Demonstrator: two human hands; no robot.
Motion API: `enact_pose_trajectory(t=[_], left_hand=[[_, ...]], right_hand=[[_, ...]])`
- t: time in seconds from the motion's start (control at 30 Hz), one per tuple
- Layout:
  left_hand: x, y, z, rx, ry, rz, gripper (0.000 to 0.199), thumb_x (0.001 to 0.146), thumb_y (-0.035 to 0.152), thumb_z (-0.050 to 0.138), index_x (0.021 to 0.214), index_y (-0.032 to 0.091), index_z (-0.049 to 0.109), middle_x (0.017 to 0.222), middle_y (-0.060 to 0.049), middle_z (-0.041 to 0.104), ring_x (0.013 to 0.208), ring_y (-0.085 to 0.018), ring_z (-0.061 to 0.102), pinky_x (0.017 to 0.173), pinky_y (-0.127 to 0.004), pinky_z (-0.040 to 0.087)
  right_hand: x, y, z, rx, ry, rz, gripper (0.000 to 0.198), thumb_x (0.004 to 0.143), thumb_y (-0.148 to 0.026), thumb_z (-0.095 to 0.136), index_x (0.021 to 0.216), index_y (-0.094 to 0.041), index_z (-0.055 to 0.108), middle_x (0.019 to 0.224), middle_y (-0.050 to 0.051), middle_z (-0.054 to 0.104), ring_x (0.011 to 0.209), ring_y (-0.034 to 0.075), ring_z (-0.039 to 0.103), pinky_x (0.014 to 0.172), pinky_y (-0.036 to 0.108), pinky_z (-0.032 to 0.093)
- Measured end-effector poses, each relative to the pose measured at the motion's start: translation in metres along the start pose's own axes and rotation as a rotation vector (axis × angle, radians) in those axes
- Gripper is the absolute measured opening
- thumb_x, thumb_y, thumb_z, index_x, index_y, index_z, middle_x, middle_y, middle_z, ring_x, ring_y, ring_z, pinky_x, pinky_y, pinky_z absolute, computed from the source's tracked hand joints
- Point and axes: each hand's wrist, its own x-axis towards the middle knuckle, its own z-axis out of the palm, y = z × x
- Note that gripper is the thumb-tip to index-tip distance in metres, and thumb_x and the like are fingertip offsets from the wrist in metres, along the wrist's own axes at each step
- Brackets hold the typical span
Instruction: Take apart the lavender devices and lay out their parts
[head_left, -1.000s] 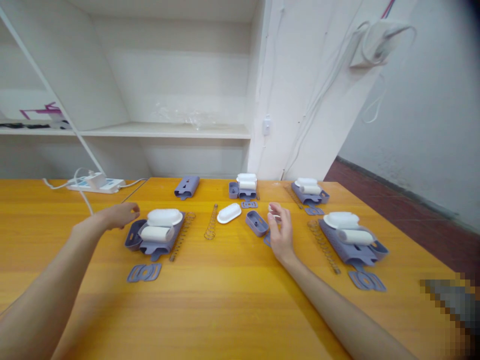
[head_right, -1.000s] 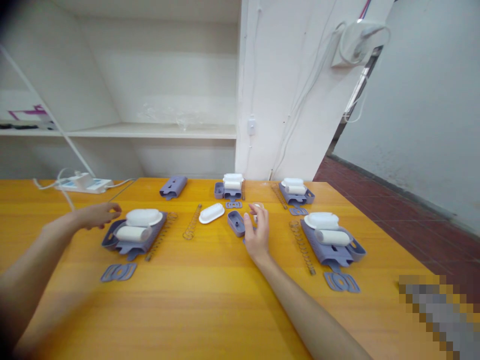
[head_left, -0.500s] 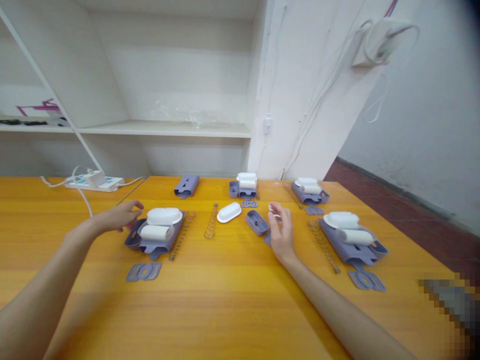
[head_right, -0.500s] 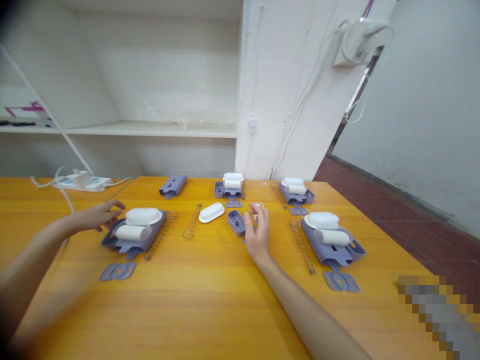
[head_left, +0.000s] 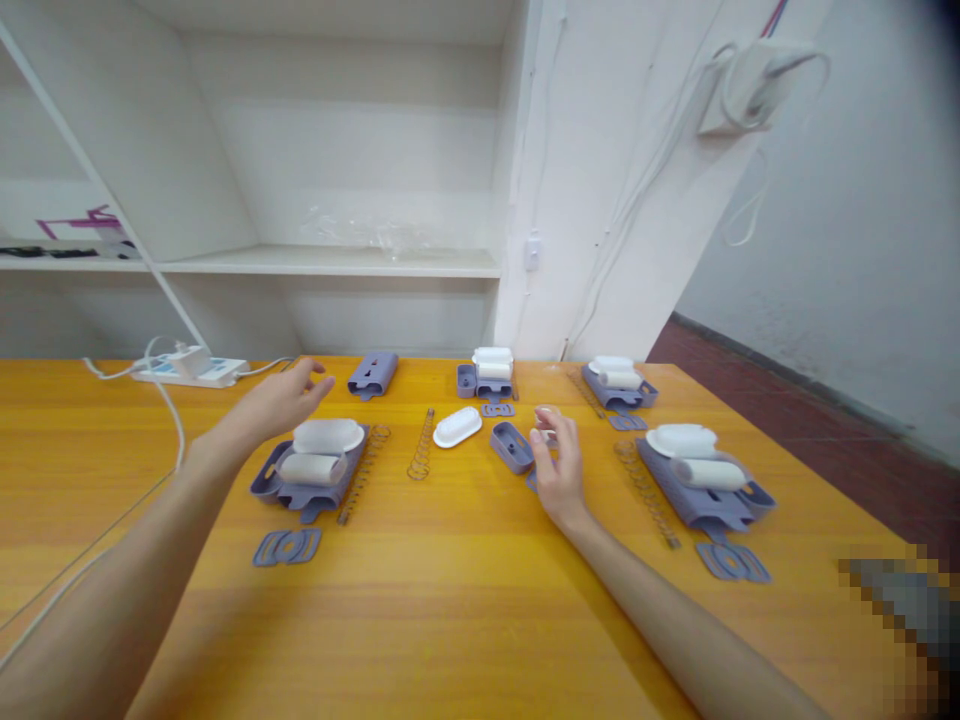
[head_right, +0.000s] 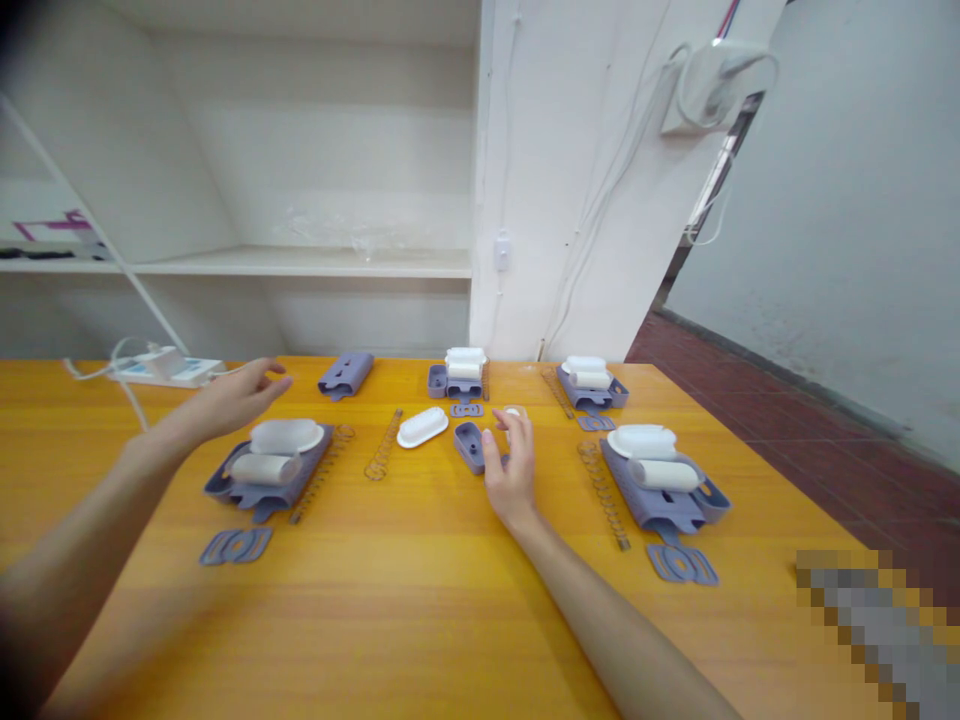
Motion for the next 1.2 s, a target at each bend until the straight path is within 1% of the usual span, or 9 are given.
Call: enact_pose_trajectory(t=[0.13, 0.27, 0.5, 0.6, 0.73, 0.83, 0.93, 1.03, 1.2], left_hand=[[-0.011, 0.059, -0.008, -0.030, 0.046, 0.160, 0.048, 0.085, 0.051, 0.036, 0.115, 0.016, 0.048, 0.104, -0.011, 0.064, 0.093, -0.024, 0.061, 0.079, -0.033, 0.046], [-0.020, 0.108, -0.001, -0.060, 0.094, 0.304, 0.038, 0.087, 0.045, 0.039, 0.111, 0.018, 0.051, 0.106, -0.009, 0.063, 0.096, -0.023, 0.058, 0.083, -0.036, 0.045], [-0.037, 0.173, 0.040, -0.079, 0.145, 0.413, 0.028, 0.087, 0.039, 0.044, 0.106, 0.021, 0.053, 0.102, -0.008, 0.062, 0.099, -0.024, 0.054, 0.085, -0.037, 0.042], [-0.054, 0.192, 0.063, -0.062, 0.159, 0.477, 0.024, 0.089, 0.034, 0.041, 0.106, 0.021, 0.052, 0.104, -0.008, 0.059, 0.099, -0.024, 0.052, 0.084, -0.037, 0.041], [-0.081, 0.205, 0.088, -0.071, 0.135, 0.628, 0.032, 0.085, 0.027, 0.045, 0.115, 0.020, 0.047, 0.111, -0.009, 0.055, 0.106, -0.024, 0.047, 0.089, -0.038, 0.037], [-0.093, 0.205, 0.100, -0.083, 0.072, 0.702, 0.031, 0.080, 0.030, 0.050, 0.109, 0.020, 0.050, 0.105, -0.009, 0.056, 0.099, -0.025, 0.048, 0.085, -0.037, 0.037], [-0.097, 0.200, 0.109, -0.083, 0.021, 0.683, 0.016, 0.081, 0.030, 0.047, 0.091, 0.019, 0.053, 0.092, -0.007, 0.059, 0.087, -0.022, 0.052, 0.074, -0.032, 0.039], [-0.097, 0.196, 0.116, -0.071, -0.028, 0.637, 0.012, 0.083, 0.027, 0.046, 0.085, 0.019, 0.053, 0.086, -0.005, 0.061, 0.077, -0.019, 0.055, 0.062, -0.028, 0.037], [-0.096, 0.194, 0.122, -0.042, -0.074, 0.567, 0.029, 0.091, 0.029, 0.033, 0.078, 0.019, 0.057, 0.077, -0.005, 0.065, 0.068, -0.017, 0.059, 0.057, -0.026, 0.035]], right_hand=[[0.000, 0.000, -0.001, -0.028, -0.010, -0.023, 0.027, 0.087, -0.031, 0.047, 0.112, -0.020, 0.052, 0.108, 0.008, 0.051, 0.097, 0.021, 0.051, 0.090, 0.042, 0.041], [-0.001, 0.002, -0.001, -0.047, -0.010, -0.040, 0.028, 0.087, -0.031, 0.047, 0.113, -0.020, 0.052, 0.108, 0.008, 0.051, 0.098, 0.021, 0.050, 0.092, 0.042, 0.040], [0.001, 0.001, -0.003, -0.095, 0.017, -0.052, 0.026, 0.090, -0.029, 0.043, 0.113, -0.020, 0.052, 0.110, 0.009, 0.052, 0.104, 0.022, 0.048, 0.093, 0.042, 0.039], [-0.002, -0.001, -0.005, -0.181, -0.087, -0.207, 0.026, 0.088, -0.025, 0.043, 0.112, -0.020, 0.053, 0.104, 0.009, 0.056, 0.098, 0.022, 0.051, 0.087, 0.041, 0.041], [-0.013, -0.010, -0.003, -0.309, -0.388, -0.583, 0.012, 0.084, -0.020, 0.048, 0.081, -0.018, 0.059, 0.072, 0.004, 0.058, 0.069, 0.017, 0.051, 0.064, 0.031, 0.038], [-0.020, -0.017, 0.001, -0.352, -0.465, -0.737, 0.021, 0.081, -0.020, 0.048, 0.061, -0.018, 0.052, 0.057, 0.001, 0.053, 0.055, 0.013, 0.045, 0.053, 0.029, 0.029], [-0.023, -0.020, 0.002, -0.363, -0.494, -0.759, 0.021, 0.081, -0.021, 0.047, 0.060, -0.019, 0.051, 0.057, 0.001, 0.054, 0.054, 0.012, 0.044, 0.052, 0.029, 0.027], [-0.022, -0.019, 0.001, -0.369, -0.488, -0.713, 0.022, 0.083, -0.023, 0.047, 0.062, -0.018, 0.051, 0.058, 0.001, 0.054, 0.055, 0.012, 0.045, 0.054, 0.029, 0.027], [-0.017, -0.009, -0.001, -0.365, -0.415, -0.586, 0.026, 0.086, -0.020, 0.047, 0.060, -0.019, 0.047, 0.057, 0.000, 0.051, 0.054, 0.011, 0.043, 0.054, 0.028, 0.027]])
